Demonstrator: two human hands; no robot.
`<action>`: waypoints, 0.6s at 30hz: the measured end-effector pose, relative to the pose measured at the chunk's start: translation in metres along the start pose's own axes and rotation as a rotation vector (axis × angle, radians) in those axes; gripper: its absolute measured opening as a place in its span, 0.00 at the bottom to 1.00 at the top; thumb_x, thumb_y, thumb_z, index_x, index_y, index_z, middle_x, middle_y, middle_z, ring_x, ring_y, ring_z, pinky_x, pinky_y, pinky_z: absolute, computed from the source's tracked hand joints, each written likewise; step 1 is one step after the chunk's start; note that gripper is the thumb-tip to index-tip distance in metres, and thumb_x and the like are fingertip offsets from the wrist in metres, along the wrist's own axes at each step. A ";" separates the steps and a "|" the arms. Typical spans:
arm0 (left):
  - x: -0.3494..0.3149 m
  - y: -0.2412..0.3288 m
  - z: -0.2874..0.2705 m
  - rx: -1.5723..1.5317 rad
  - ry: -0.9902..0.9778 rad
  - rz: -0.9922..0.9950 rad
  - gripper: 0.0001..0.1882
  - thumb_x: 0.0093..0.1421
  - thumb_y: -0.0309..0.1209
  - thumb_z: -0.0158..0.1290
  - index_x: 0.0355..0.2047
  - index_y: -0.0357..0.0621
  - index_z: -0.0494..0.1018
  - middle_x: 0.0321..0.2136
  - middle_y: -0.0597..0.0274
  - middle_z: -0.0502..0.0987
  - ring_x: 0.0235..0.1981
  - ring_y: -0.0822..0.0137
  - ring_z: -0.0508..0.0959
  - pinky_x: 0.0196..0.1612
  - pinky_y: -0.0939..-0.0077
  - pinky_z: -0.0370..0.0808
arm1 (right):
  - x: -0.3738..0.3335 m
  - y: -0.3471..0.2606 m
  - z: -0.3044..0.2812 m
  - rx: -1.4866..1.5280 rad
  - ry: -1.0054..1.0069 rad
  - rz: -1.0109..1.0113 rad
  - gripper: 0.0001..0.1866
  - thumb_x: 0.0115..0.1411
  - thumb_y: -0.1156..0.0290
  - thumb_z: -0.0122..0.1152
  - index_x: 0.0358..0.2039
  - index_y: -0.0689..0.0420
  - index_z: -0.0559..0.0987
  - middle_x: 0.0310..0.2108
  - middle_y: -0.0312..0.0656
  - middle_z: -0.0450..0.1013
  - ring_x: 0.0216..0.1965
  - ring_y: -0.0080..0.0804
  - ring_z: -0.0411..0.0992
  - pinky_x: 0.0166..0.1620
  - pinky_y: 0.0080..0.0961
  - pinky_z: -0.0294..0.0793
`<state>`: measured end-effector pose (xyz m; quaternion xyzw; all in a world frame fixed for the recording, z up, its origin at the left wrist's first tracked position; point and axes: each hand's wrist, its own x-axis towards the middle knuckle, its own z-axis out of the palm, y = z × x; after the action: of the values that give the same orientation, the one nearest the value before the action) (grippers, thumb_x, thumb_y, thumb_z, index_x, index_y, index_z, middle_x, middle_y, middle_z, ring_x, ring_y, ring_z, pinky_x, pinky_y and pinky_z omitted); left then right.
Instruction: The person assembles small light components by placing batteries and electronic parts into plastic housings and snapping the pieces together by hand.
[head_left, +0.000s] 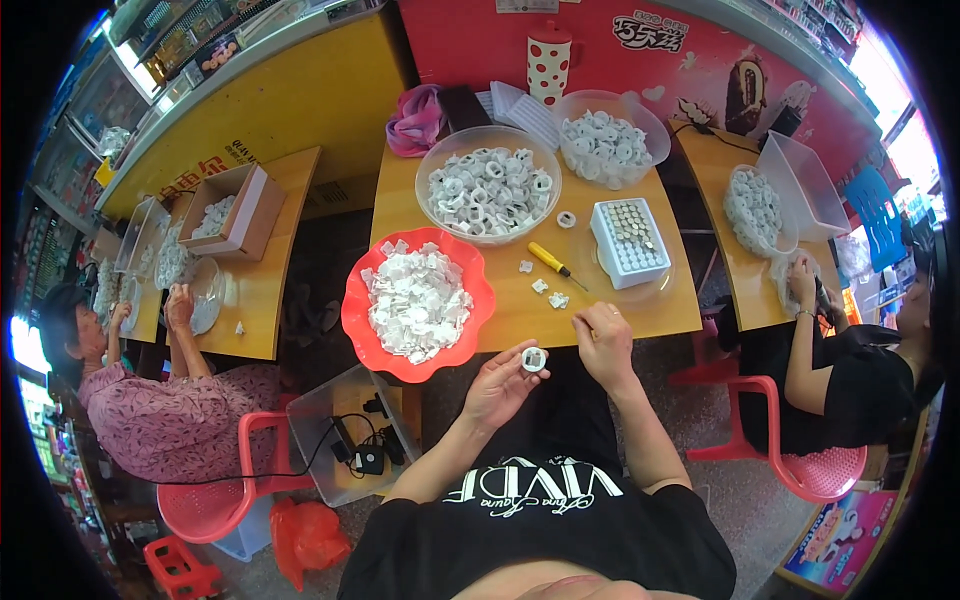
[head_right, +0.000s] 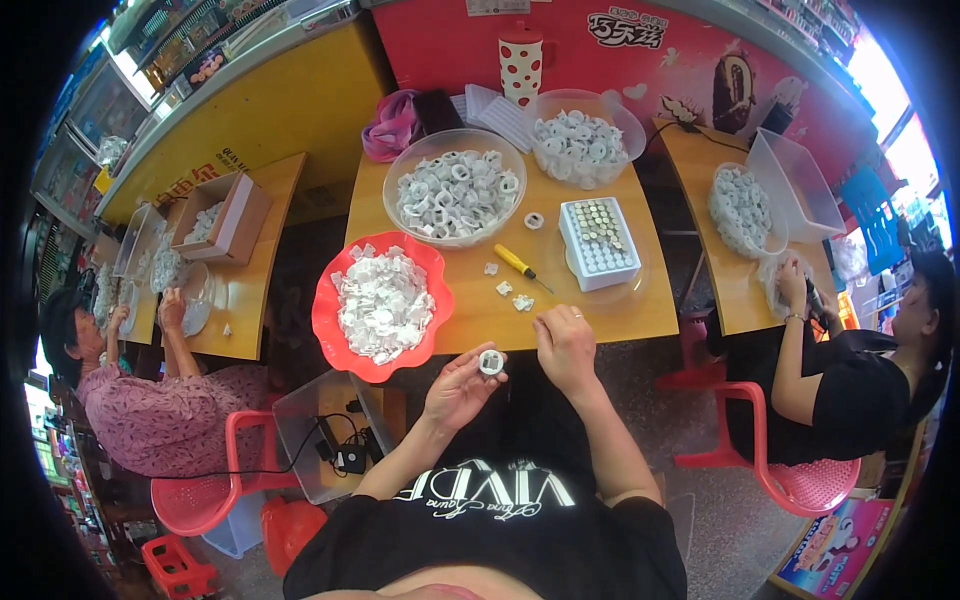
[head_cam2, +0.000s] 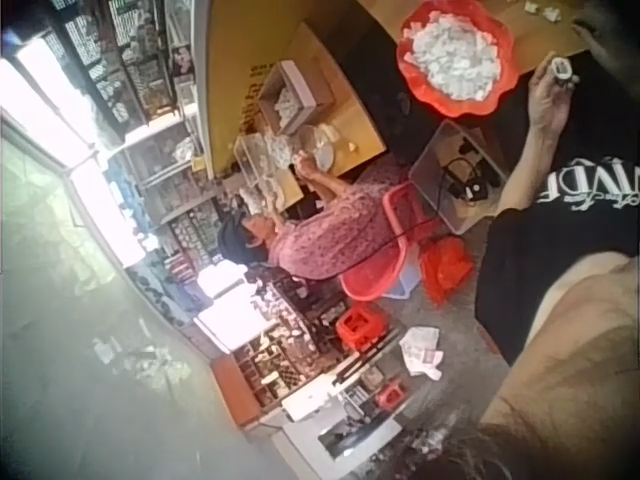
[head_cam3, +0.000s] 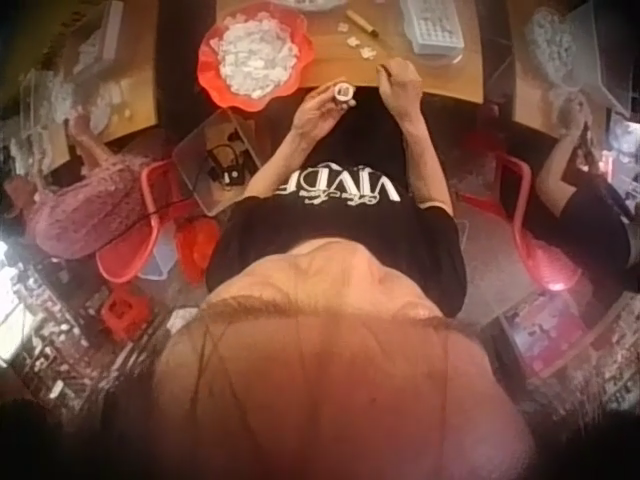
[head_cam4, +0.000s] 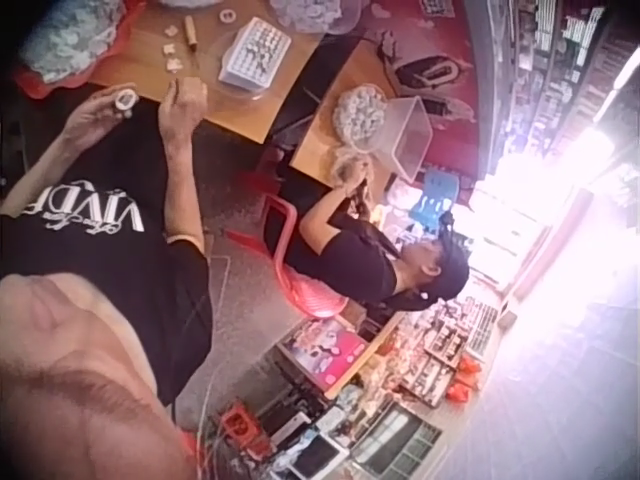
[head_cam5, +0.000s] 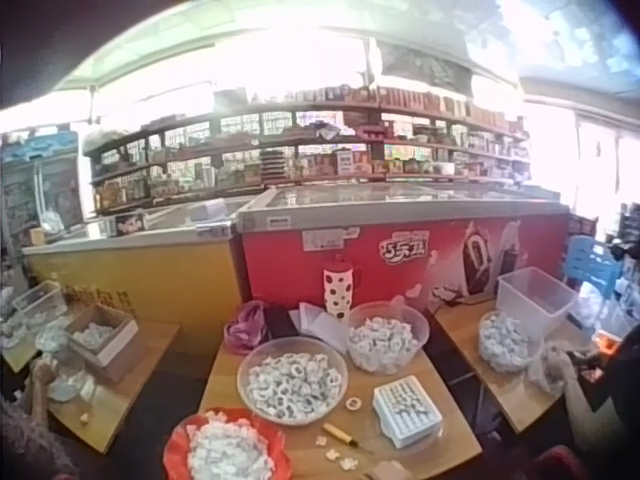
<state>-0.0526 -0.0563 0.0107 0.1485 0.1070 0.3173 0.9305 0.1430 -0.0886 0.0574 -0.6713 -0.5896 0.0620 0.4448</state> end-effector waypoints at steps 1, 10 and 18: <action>0.002 0.002 -0.001 -0.020 0.004 0.008 0.18 0.67 0.28 0.44 0.55 0.33 0.67 0.47 0.45 0.74 0.42 0.56 0.78 0.45 0.72 0.76 | 0.006 0.000 0.001 -0.136 0.054 -0.073 0.02 0.51 0.79 0.61 0.26 0.62 0.76 0.26 0.47 0.70 0.29 0.45 0.69 0.32 0.36 0.68; -0.007 0.010 -0.006 0.028 0.038 0.032 0.18 0.67 0.28 0.45 0.55 0.33 0.67 0.49 0.48 0.74 0.43 0.59 0.78 0.46 0.74 0.74 | 0.071 0.037 -0.057 -0.430 0.325 -0.168 0.03 0.50 0.79 0.61 0.27 0.60 0.77 0.31 0.48 0.71 0.36 0.46 0.70 0.38 0.40 0.67; -0.001 0.006 -0.013 0.009 -0.009 -0.035 0.18 0.66 0.29 0.46 0.55 0.34 0.68 0.47 0.47 0.75 0.41 0.57 0.78 0.47 0.69 0.75 | 0.081 0.072 -0.071 -0.545 0.279 -0.063 0.05 0.47 0.76 0.65 0.28 0.56 0.80 0.43 0.46 0.72 0.45 0.45 0.68 0.43 0.39 0.65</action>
<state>-0.0606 -0.0494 0.0004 0.1521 0.1067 0.2996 0.9358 0.2634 -0.0510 0.0872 -0.7493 -0.5383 -0.2050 0.3266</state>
